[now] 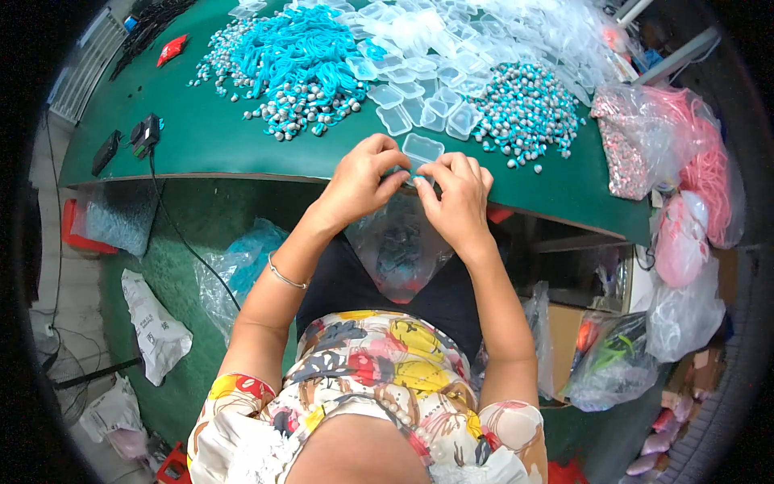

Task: The person repeatedly picks up small teal and white beads from a green table and places them into small clear plastic containers. They then close the containers and set them aside. The task involves repetitive pick-and-place actions with beads and containers.

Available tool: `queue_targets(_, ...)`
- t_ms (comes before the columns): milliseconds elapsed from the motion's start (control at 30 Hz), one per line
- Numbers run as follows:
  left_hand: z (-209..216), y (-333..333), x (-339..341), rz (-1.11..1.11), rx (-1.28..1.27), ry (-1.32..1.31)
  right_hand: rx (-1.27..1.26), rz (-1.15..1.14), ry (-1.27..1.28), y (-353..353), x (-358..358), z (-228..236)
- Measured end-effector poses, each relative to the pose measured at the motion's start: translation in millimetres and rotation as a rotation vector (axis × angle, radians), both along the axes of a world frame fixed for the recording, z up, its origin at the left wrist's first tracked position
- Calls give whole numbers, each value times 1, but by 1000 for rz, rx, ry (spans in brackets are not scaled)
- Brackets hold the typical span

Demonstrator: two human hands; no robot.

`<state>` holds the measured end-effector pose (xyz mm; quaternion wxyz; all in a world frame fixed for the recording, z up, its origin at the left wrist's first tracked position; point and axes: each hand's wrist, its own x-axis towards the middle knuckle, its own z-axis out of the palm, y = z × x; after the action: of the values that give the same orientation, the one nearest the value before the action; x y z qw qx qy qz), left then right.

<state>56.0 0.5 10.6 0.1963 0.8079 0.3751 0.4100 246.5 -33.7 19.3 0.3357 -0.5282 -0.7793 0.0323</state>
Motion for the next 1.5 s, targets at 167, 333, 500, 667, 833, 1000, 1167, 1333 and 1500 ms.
queue_targets(167,4,-2,-5,-5,11,86,-104,91,46,6,12,6)
queue_targets(333,7,-2,-7,5,40,203,13,168,182,53,-1,26)
queue_targets(500,12,-6,-19,37,26,251,3,249,162,125,-63,22)
queue_targets(667,9,-6,-38,109,37,191,88,98,-144,155,-105,20)
queue_targets(833,-2,-4,-40,139,37,70,55,81,-138,154,-94,18)
queue_targets(1000,-3,-1,-35,131,42,49,-33,56,146,126,-42,30)
queue_targets(1167,-5,-4,-39,154,8,50,-60,272,41,65,-15,36)
queue_targets(1333,-3,-3,-38,150,0,59,117,283,-223,43,-17,34)
queue_targets(1500,-2,-2,-37,148,-15,67,184,296,-396,42,-23,32)
